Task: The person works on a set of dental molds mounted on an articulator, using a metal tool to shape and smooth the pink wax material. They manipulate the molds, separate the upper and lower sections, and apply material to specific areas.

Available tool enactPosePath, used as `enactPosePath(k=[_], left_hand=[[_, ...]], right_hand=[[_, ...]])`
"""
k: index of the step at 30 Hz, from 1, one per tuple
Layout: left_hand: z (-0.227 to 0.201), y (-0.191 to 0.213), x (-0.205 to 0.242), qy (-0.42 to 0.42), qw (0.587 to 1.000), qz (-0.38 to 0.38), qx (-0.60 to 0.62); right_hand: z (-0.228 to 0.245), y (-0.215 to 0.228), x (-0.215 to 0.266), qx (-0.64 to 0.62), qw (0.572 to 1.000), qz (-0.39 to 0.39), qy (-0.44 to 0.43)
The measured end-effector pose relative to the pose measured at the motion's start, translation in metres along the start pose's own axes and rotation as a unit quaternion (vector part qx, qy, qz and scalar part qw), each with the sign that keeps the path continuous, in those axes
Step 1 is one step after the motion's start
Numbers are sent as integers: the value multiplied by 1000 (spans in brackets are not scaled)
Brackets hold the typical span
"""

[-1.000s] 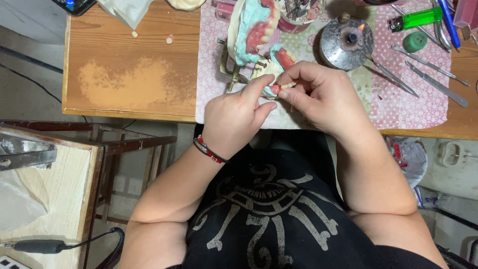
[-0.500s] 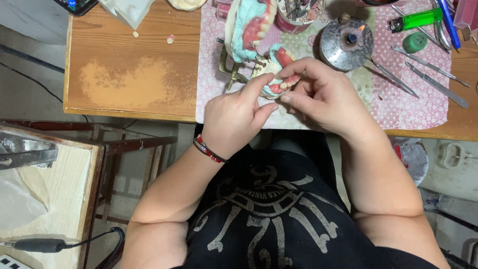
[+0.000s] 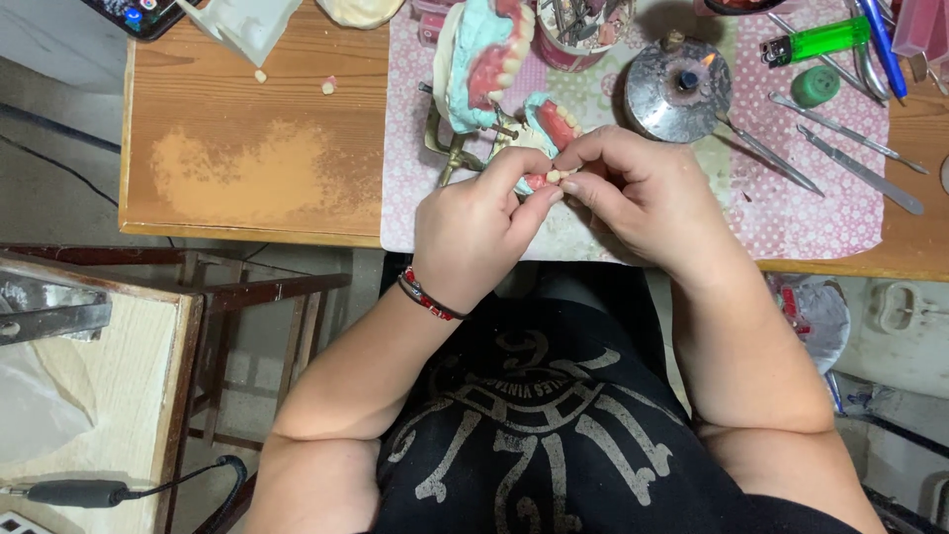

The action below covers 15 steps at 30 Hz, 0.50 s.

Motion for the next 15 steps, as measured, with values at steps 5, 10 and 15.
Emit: enactPosePath(k=[5,10,15], left_hand=[[-2,4,-1,26,999,14,26],[-1,4,-1,36,999,7,21],[-3,6,-1,41,999,-6,30]], right_hand=[[14,-2,0,53,998,-4,36],[19,-2,0,74,996,-12,56],[25,-2,2,75,993,-22,87]])
Point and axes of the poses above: each hand's wrist, its own x-axis away from the middle knuckle, its own y-axis out of the back of the hand, z = x × y, the point moved 10 cm from there along -x, towards the middle knuckle, and after that the axes turned 12 degrees about -x, right-handed, at the moved point
